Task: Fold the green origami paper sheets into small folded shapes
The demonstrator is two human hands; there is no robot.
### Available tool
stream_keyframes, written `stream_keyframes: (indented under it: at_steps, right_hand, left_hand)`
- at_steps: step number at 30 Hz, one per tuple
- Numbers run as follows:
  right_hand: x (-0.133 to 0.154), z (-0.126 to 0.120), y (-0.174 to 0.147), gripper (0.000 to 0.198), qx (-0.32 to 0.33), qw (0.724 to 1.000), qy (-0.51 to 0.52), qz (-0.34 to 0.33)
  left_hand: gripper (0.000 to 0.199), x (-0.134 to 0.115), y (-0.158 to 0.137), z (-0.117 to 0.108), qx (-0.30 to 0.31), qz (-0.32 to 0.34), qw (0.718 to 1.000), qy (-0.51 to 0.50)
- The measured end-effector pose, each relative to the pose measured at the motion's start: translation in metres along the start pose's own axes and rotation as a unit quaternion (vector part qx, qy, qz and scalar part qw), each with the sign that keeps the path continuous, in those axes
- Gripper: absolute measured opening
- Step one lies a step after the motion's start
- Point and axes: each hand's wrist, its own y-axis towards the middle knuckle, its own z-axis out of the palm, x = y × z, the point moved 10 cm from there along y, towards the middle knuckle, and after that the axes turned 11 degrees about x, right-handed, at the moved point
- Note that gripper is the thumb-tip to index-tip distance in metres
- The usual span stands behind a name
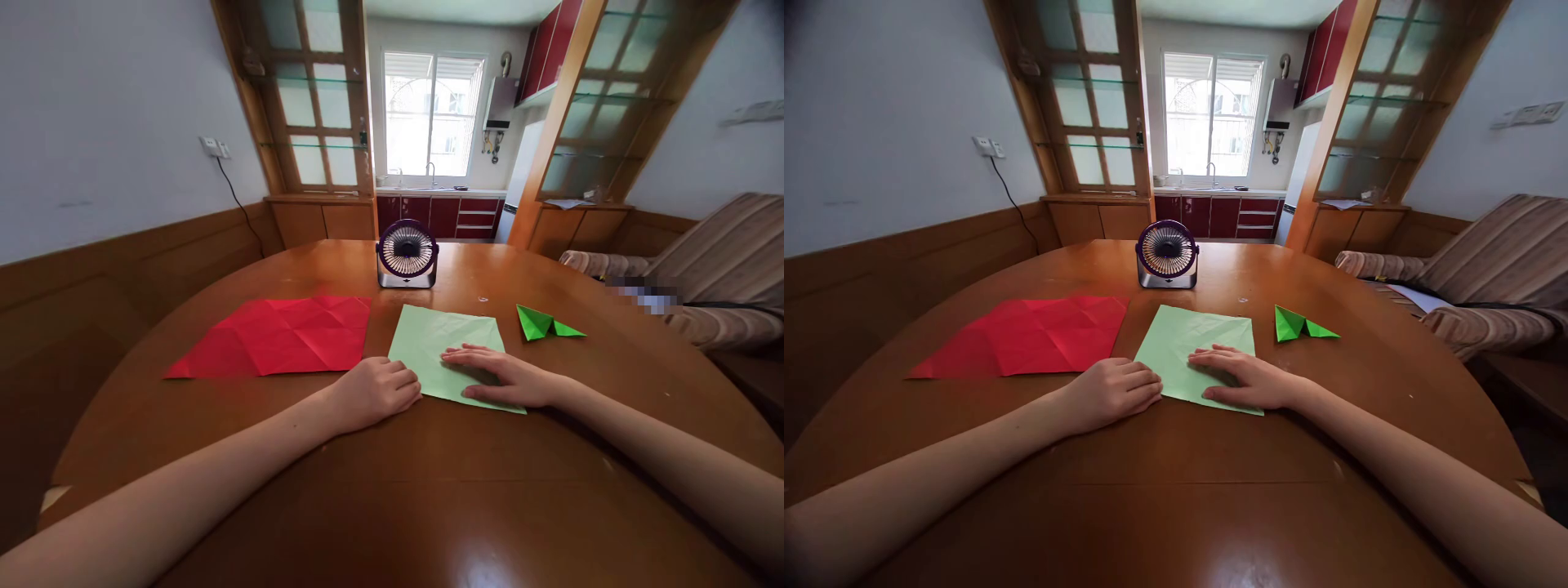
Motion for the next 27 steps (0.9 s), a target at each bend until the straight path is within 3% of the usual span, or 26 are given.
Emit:
stream_keyframes:
  at_steps: [4,8,20,22,27]
  right_hand:
    - [0.006,-0.001,-0.004,0.065,0.053,0.998,0.041,-0.011]
    - [0.007,-0.003,-0.012,0.078,0.102,0.992,0.068,-0.011]
    - [0.002,-0.020,-0.032,0.086,0.130,0.982,0.134,0.009]
    - [0.001,-0.022,-0.031,0.078,0.130,0.984,0.125,0.008]
    - [-0.004,-0.023,-0.029,0.037,0.146,0.980,0.137,-0.001]
  left_hand:
    - [0.028,0.000,0.000,-0.001,-0.008,-0.011,1.000,0.024]
    - [0.027,0.012,-0.001,-0.002,-0.007,-0.063,0.998,-0.013]
    - [0.020,0.030,-0.007,-0.007,-0.038,-0.164,0.974,-0.151]
    - [0.020,0.028,-0.007,-0.007,-0.038,-0.169,0.971,-0.165]
    - [0.019,0.018,-0.004,-0.006,-0.035,-0.140,0.973,-0.178]
